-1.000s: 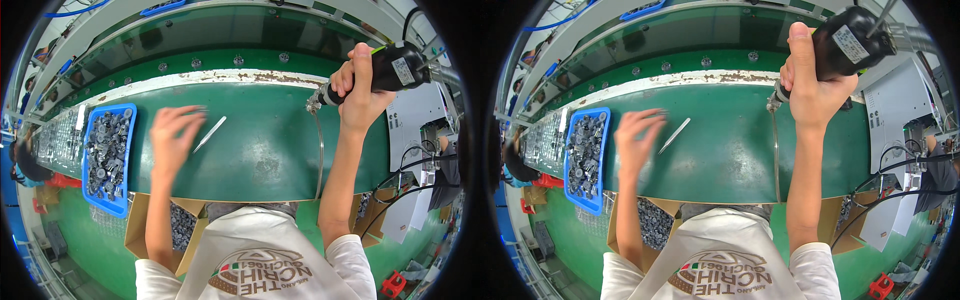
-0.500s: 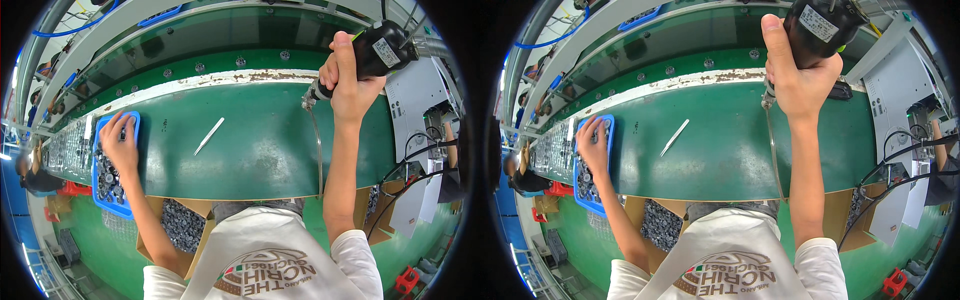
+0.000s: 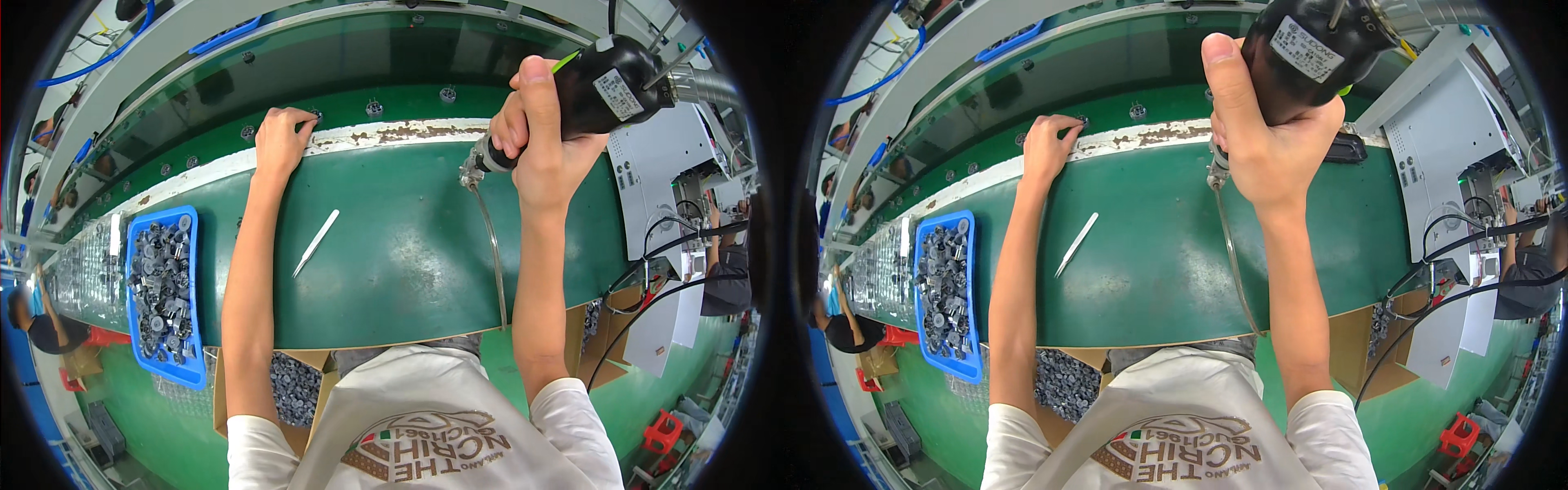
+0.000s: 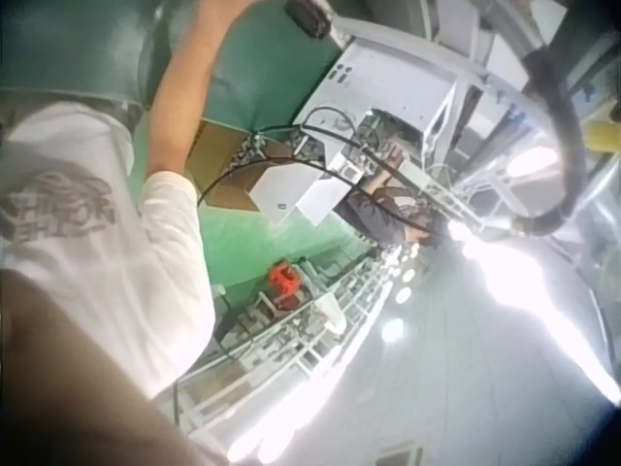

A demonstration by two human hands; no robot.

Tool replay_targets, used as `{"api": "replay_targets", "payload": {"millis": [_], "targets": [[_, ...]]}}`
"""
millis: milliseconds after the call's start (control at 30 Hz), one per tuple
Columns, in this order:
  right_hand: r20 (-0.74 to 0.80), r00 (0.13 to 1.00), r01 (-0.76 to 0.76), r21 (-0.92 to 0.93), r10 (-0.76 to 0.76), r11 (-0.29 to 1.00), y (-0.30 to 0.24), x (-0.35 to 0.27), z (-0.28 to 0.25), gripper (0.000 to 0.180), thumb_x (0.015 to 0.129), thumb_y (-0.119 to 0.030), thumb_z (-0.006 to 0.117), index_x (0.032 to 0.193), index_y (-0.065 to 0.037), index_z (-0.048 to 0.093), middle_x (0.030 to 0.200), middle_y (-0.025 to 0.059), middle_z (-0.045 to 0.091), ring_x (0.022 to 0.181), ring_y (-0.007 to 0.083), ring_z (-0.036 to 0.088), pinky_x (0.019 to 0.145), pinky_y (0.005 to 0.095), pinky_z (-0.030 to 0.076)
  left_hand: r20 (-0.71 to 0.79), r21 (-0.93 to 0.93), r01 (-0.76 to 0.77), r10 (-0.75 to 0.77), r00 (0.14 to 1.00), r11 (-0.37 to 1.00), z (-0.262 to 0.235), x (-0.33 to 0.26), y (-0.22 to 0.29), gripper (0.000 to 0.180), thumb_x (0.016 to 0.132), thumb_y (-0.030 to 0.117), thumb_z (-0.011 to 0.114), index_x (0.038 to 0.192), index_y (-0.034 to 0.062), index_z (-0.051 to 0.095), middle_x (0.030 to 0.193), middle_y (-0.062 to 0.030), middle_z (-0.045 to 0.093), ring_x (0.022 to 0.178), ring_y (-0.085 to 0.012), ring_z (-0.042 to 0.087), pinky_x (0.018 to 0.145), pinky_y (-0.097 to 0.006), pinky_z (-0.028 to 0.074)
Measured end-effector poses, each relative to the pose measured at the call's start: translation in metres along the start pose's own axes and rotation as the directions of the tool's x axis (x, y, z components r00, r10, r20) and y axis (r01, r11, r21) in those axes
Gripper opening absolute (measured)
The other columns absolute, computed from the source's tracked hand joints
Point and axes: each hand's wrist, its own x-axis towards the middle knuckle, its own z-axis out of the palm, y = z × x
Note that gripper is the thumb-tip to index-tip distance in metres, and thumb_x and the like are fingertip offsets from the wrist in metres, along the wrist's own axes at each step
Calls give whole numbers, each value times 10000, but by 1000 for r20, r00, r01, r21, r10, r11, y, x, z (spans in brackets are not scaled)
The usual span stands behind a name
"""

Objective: The person assembles small circular components onto a plastic frame using a powered screwdriver and tweezers.

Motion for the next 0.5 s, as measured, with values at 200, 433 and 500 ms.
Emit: {"api": "replay_targets", "payload": {"millis": [200,433,500], "targets": [[-17,999,-30,14,30,999,2,-3,-4,259,1013,-208,623,875,5,571,515,5,424,394,77,365,403,263,315,70,-374,-382,436,897,845,-21,-28,104,130,777,68,772,905,85,788,993,-52,751,936,-271,644,873,-382,530],[36,997,-72,-25,72,997,4,-9,4,300,1037,-266,568,879,-11,559,503,-8,369,384,72,325,401,260,297,96,-454,-371,459,883,810,-6,-75,131,125,758,120,817,879,100,792,961,-1,726,902,-218,622,794,-354,541],[44,995,-94,1,93,996,6,-11,2,316,1035,-285,568,871,-16,559,507,-11,362,385,71,321,404,260,294,87,-468,-357,444,892,808,0,-78,130,107,778,139,802,877,101,792,956,4,718,930,-206,615,786,-355,517]]}}
